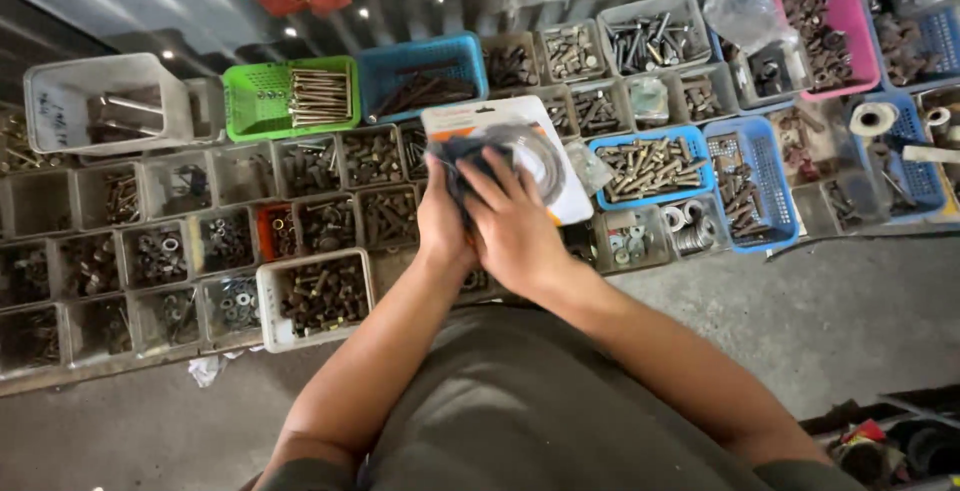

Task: The person wipes a packaged mechanical part with a blue cloth, then hangs it on a wall rack. They repeat this process with a second packaged part, cleaning it thoroughly before placing it on the rack alongside the first one.

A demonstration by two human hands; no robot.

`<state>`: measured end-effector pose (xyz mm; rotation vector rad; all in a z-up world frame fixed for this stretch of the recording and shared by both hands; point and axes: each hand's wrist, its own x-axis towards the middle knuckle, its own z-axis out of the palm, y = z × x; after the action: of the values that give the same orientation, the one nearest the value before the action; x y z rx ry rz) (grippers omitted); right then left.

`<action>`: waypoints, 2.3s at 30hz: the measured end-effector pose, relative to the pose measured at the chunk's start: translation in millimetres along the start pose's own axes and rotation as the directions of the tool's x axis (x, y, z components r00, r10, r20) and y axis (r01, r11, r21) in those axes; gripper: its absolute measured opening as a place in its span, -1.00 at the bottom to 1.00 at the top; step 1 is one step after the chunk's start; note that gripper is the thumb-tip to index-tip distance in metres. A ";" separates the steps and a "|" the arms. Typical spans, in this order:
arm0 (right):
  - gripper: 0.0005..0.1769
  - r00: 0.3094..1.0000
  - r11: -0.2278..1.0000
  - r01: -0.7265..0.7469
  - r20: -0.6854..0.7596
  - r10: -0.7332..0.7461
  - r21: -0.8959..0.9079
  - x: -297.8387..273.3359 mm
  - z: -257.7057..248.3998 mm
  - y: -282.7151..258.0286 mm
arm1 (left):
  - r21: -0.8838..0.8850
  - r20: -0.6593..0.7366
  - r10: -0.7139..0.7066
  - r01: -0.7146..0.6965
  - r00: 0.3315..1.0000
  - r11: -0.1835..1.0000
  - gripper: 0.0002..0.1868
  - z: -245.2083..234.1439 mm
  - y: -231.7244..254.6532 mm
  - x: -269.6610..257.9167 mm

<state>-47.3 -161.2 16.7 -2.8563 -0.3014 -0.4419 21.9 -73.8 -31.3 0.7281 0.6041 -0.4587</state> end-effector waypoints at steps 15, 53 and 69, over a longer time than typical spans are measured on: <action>-0.63 0.893 0.960 0.041 -0.442 0.089 0.276 -4.4 -26.5 68.6 | 0.285 0.133 0.324 -0.350 0.937 0.893 -0.67 7.1 26.5 -1.3; -0.61 0.940 0.944 0.241 -0.295 -0.170 0.224 19.9 1.8 102.3 | 0.399 0.425 0.537 -0.683 0.729 0.612 -0.68 14.2 9.1 -22.2; -0.60 0.964 0.986 0.150 -0.232 -0.129 0.072 -9.9 7.2 121.4 | 0.436 0.444 0.494 -0.662 0.747 0.609 -0.68 19.1 12.5 -51.3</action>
<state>-25.8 -276.4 -17.2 -2.6748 -0.4686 -0.7549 -2.1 -70.3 19.3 1.3623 -0.0978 -0.1006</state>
